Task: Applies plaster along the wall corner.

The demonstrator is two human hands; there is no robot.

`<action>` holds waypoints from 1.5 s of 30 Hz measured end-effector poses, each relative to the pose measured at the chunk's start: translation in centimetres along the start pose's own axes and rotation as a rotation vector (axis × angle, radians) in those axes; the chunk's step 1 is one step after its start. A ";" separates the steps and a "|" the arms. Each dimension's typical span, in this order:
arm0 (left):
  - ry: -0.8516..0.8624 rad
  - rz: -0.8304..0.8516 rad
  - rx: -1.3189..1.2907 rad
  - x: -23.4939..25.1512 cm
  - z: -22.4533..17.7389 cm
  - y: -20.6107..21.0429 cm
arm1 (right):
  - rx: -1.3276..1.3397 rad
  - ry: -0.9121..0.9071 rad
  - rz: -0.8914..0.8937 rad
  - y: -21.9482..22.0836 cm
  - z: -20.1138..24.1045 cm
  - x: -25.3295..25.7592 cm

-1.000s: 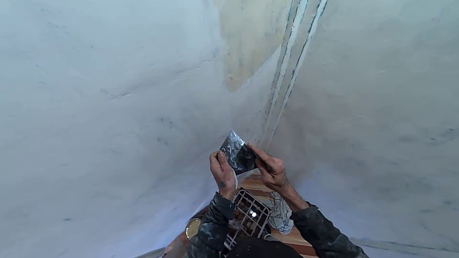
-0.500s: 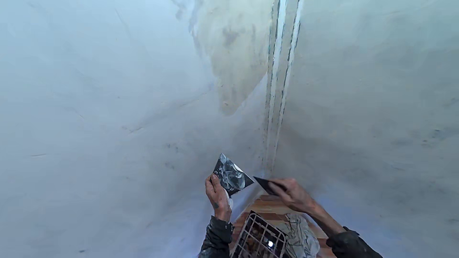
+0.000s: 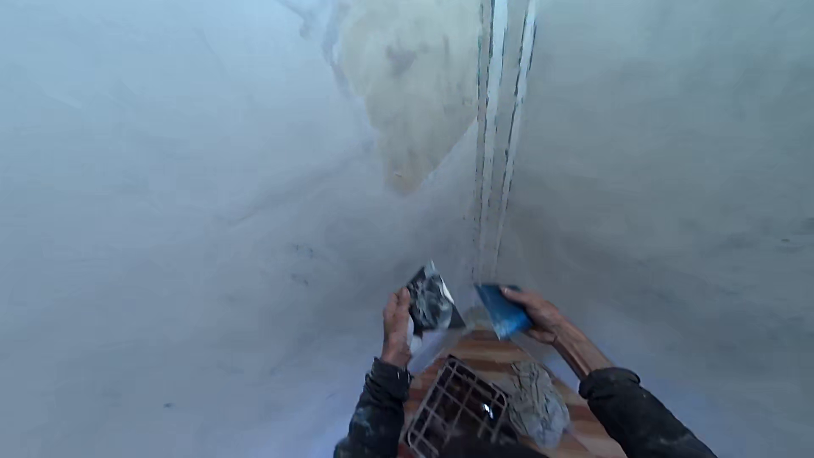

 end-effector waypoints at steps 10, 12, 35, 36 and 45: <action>0.471 -0.282 0.224 -0.8 -2.1 3.8 | 0.042 -0.390 -0.228 1.0 0.6 -4.2; 0.517 -0.285 0.229 -1.3 -2.2 4.7 | 0.018 -0.460 -0.216 1.2 0.6 -4.3; 0.927 -0.327 1.060 0.6 -4.9 -5.8 | 0.432 -0.353 -0.238 -0.3 5.4 6.3; 1.011 -0.339 1.181 1.6 -6.3 -7.7 | 0.400 -0.390 -0.229 -0.6 6.4 7.5; 1.568 -0.327 1.637 8.5 -9.6 -15.1 | -0.440 -0.946 -0.179 2.6 15.6 14.2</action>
Point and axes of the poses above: each hand's wrist, its own x-axis towards the middle knuckle, its own y-axis out of the palm, z = x × y, the point moved 6 cm from there along x, towards the middle knuckle, and after that the axes turned 12 degrees about x, right-handed, at the moved point
